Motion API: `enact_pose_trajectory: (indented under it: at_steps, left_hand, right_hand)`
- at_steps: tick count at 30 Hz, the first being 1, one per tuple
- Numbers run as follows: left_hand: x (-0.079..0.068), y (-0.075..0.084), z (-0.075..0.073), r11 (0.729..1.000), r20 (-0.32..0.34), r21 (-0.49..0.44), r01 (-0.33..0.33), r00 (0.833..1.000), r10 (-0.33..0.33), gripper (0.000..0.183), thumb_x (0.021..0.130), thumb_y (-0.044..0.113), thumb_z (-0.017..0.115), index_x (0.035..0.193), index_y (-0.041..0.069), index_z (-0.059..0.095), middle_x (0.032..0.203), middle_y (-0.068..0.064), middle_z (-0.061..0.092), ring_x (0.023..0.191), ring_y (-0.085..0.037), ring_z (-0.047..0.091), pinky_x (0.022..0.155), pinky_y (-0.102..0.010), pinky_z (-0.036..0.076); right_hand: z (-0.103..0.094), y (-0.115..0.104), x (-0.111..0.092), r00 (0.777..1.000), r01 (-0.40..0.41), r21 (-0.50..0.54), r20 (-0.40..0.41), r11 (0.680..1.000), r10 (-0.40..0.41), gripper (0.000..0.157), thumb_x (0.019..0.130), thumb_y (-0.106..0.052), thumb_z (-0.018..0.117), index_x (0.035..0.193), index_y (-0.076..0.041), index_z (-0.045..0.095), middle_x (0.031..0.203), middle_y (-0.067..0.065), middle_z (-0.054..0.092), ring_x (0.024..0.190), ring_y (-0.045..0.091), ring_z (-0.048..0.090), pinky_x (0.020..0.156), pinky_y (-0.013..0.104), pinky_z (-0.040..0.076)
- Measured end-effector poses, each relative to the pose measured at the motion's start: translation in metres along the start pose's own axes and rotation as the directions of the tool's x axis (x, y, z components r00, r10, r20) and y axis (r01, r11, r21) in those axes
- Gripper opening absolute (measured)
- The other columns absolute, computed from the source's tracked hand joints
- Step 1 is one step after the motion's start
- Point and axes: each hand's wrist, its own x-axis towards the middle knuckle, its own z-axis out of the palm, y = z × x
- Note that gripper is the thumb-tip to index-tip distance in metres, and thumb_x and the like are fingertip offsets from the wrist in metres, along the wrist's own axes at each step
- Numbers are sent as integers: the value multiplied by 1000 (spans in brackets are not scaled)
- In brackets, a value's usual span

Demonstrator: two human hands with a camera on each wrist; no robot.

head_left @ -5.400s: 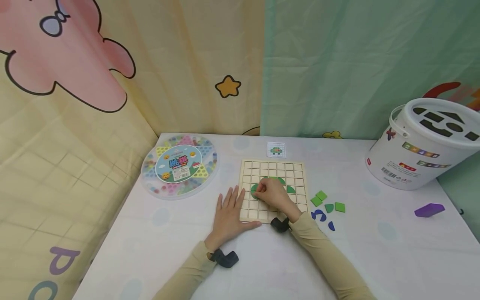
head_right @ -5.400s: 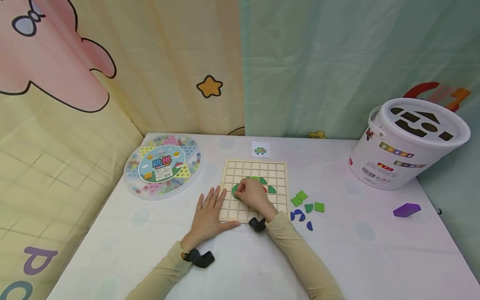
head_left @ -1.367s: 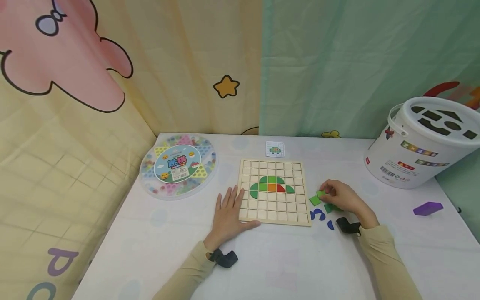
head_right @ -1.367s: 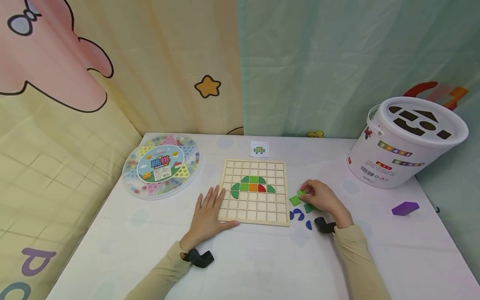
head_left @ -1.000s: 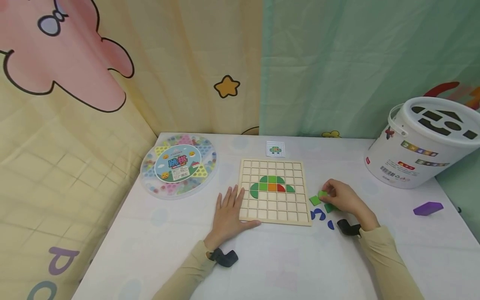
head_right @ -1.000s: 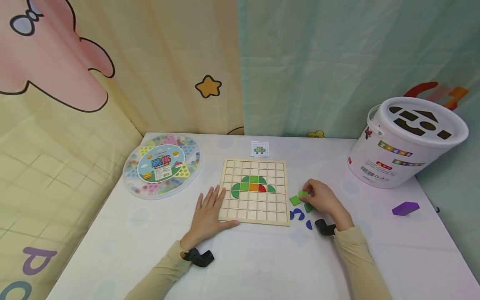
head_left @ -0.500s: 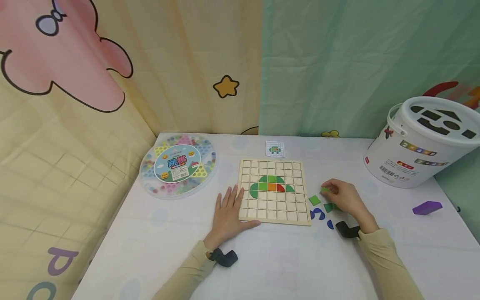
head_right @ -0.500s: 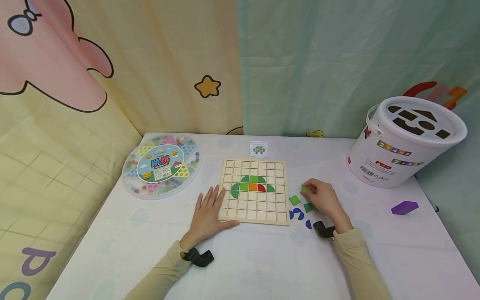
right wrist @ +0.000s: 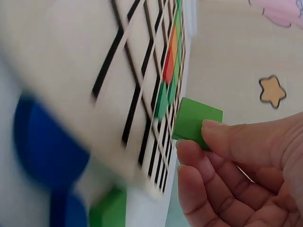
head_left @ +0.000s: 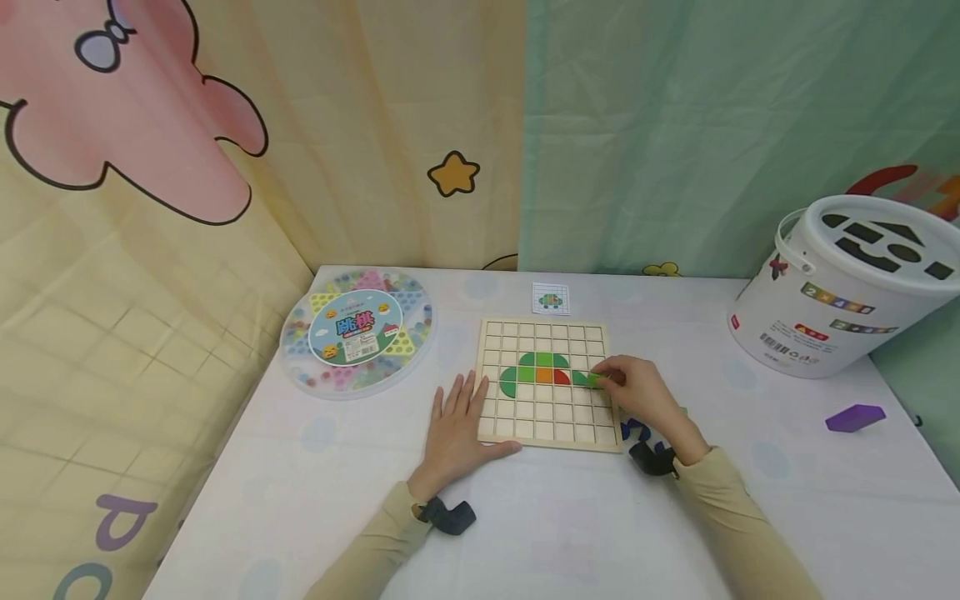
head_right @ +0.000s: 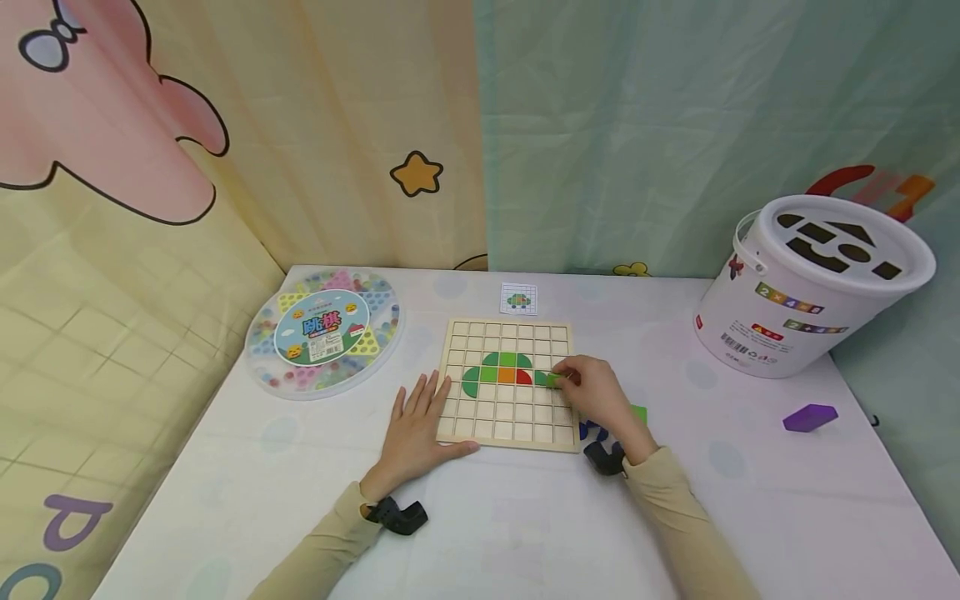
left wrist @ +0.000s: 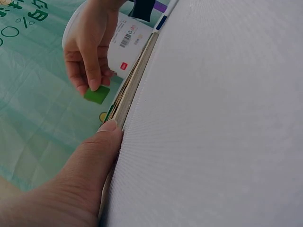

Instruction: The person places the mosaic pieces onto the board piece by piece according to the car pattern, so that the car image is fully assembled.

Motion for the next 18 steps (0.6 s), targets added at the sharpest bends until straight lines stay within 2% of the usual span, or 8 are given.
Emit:
enact_pose_trajectory:
  at_steps: [8, 18]
  left_hand:
    - [1, 0, 2, 1000, 6, 4, 8, 1000, -8, 112, 70, 80, 55, 152, 10, 21, 156, -13, 14, 143, -28, 6, 111, -50, -2]
    - [0, 1, -1, 1000, 2, 14, 4, 1000, -4, 112, 71, 80, 54, 152, 9, 22, 156, -13, 15, 143, -29, 7, 111, -51, 0]
  right_hand:
    - [24, -22, 14, 993, 120, 31, 19, 992, -121, 7, 82, -3, 72, 88, -3, 69, 80, 0, 62, 69, 14, 56, 61, 32, 48]
    - [45, -43, 25, 990, 106, 18, 92, 994, -108, 8, 81, -12, 76, 82, -10, 68, 72, -6, 60, 65, 10, 53, 60, 29, 46]
